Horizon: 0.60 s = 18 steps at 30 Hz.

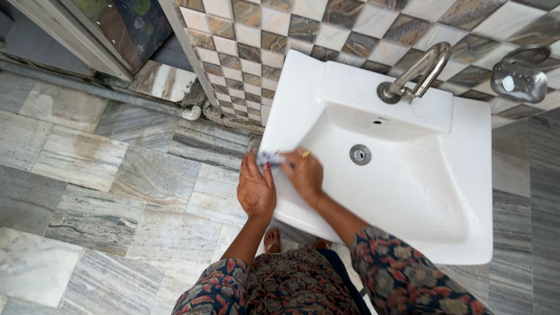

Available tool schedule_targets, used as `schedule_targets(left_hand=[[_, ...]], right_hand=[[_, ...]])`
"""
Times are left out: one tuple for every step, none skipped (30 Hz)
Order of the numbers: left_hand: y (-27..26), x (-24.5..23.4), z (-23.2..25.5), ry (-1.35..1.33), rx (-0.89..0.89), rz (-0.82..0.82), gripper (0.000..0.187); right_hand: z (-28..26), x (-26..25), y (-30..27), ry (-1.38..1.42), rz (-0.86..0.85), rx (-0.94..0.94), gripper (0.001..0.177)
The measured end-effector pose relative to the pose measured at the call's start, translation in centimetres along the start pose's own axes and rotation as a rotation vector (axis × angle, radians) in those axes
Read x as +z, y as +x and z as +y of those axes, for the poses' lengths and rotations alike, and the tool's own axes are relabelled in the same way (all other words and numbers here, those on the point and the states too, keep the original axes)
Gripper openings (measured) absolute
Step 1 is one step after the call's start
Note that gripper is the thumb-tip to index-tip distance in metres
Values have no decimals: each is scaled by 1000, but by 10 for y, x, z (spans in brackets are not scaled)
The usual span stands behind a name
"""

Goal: The person scrubs the interior and rim of a white bathroom sink using a cloth, then rinses the cloth under running water from the faucet. The person continues to wipe the sink basin and faucet area thoroughly.

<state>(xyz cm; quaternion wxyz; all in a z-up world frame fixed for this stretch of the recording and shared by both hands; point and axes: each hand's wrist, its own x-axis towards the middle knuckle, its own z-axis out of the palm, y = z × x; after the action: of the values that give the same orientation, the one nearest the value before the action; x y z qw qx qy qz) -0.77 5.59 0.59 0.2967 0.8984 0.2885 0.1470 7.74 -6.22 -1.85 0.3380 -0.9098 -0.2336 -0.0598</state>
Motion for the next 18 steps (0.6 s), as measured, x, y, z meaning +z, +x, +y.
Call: schedule_targets(left_hand=[[3,2,0,122,23,-72,60],[4,3,1,244,44,-145,62],[5,5,2,366,65,-218,64],[6,6,3,369,93,-233,65],[7,6,4,372,121,-248,66],[7,5,5,376,153,-266,67],[6,3,5,373,153,-276,68],[6,3,7,366,155,-283,69],[7,2,8,359,157,-290,70],[7,2,8,365,156,-289,70],[8,2,7,370,155,-288,69],[8,2,6,377,154,-287,69],[10,4,5,359,158,-265,68],[9,5,4,342,159,-246,68],[9,7,2,326,160,-226,67],[10,8,0,331,154,-232,68],[10,9,-1,336,148,-239,69],[11,11,-1,342,139,-243,69]], right_hand=[[11,-4,29,-92,137,-64,22],[22,-9,56,-183,274,-128,26],[32,-14,82,-191,287,13,25],[37,-16,101,-199,299,153,24],[38,-16,113,-217,320,127,27],[36,-15,117,-235,342,105,30],[30,-13,115,-254,363,83,34],[24,-11,111,-353,275,-19,26],[16,-7,101,-451,186,-120,19],[7,-2,90,-400,135,-185,26],[1,2,83,-348,84,-250,32],[-2,6,79,-382,21,-267,35],[-4,9,78,-416,-41,-284,37],[-2,12,81,-448,-107,-299,40],[3,15,89,-479,-65,-330,42],[11,16,103,-509,-22,-361,43],[20,19,121,-538,21,-392,45],[31,20,141,-505,-39,-303,55]])
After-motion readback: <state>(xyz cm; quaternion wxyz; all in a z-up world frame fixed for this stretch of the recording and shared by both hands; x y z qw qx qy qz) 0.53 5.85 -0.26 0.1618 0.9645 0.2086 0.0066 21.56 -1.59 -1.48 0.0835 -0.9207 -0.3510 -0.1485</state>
